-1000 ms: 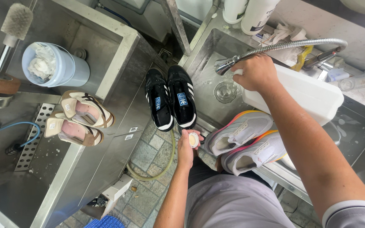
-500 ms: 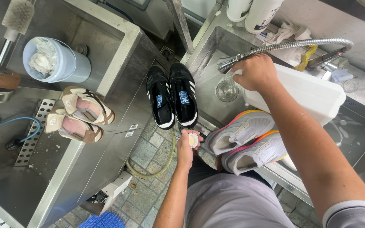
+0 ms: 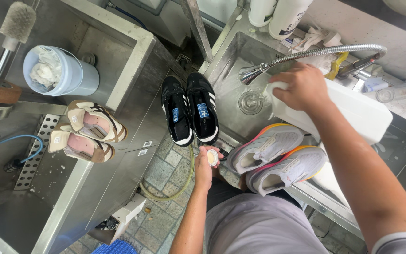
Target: The person uses a high-pressure steam cleaner to clean the exterior and sole of a beige sneaker, then rinses it under a tap. They proceed to clean a white sneaker with pink and yellow accents using the same steam cleaning method, rotating the shoe to cover all surfaces.
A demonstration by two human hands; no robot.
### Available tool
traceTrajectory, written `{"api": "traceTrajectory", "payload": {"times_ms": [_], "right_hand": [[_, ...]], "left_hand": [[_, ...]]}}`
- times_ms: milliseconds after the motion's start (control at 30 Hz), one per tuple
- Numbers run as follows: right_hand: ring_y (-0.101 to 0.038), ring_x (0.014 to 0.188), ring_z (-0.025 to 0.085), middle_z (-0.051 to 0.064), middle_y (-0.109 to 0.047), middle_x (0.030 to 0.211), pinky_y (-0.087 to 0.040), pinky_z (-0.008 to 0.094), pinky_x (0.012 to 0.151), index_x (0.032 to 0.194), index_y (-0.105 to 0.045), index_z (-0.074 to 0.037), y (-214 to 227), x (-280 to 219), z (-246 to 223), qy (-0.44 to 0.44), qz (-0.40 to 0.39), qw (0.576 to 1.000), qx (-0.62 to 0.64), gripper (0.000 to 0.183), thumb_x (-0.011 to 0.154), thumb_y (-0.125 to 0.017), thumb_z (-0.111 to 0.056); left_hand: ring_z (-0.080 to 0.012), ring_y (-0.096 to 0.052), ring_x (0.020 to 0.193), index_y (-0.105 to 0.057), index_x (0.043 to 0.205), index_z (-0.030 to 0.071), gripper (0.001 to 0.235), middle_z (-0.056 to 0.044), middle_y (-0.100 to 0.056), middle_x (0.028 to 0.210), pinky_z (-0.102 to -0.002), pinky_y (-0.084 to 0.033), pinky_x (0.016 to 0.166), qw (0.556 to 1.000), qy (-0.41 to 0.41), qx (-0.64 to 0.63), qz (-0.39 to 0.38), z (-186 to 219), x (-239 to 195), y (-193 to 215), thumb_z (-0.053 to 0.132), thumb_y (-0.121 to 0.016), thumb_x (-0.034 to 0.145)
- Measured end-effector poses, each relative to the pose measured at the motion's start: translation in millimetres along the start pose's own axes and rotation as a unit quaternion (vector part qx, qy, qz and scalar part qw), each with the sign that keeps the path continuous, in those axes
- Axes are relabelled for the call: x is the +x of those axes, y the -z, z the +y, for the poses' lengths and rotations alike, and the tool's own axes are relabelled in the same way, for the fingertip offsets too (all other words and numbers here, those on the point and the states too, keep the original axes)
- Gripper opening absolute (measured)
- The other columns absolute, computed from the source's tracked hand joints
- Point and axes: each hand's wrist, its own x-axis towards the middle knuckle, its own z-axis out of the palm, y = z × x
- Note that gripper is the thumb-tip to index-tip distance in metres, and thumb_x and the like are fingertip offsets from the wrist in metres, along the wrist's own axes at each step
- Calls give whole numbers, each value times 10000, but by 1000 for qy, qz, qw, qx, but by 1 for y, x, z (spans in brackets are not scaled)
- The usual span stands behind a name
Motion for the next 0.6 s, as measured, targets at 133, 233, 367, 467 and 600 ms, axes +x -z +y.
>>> {"api": "traceTrajectory", "payload": {"times_ms": [133,233,367,467,600], "right_hand": [[-654,872,264,35,-700,839,-540,411,773,1046,-820,-244,22,-24,9,-21,39,999,3,294,756,-773,-255],[-640,830,259,42,-652,766,-533,411,756,1050,-829,-261,29,-30,16,-50,34,998,-4,301,752,-786,-266],[-655,851,265,44,-666,780,-539,415,751,1025,-823,-262,15,-23,20,-38,27,999,-7,289,740,-782,-287],[-668,870,282,52,-697,831,-545,425,762,986,-820,-261,0,-6,19,-28,15,999,-15,262,731,-779,-300],[-675,861,308,81,-716,889,-545,443,770,966,-824,-265,-14,4,15,-52,-16,998,-19,245,731,-783,-321]], "left_hand": [[-107,-591,662,-668,1028,22,614,-87,-729,831,-245,-458,586,1000,5,7,11,1,0,3,536,-334,1075],[-103,-593,676,-668,1040,28,604,-87,-723,837,-244,-451,590,1000,18,-4,13,2,1,2,536,-343,1072],[-101,-591,670,-669,1032,29,616,-81,-726,833,-243,-458,588,1000,22,10,17,3,6,-3,545,-334,1069],[-102,-594,683,-670,1037,22,615,-80,-725,841,-245,-462,596,1000,13,4,6,8,7,-7,542,-343,1071],[-104,-589,680,-671,1039,19,613,-82,-723,841,-250,-458,594,1000,2,6,4,7,4,-10,537,-346,1074]]}}
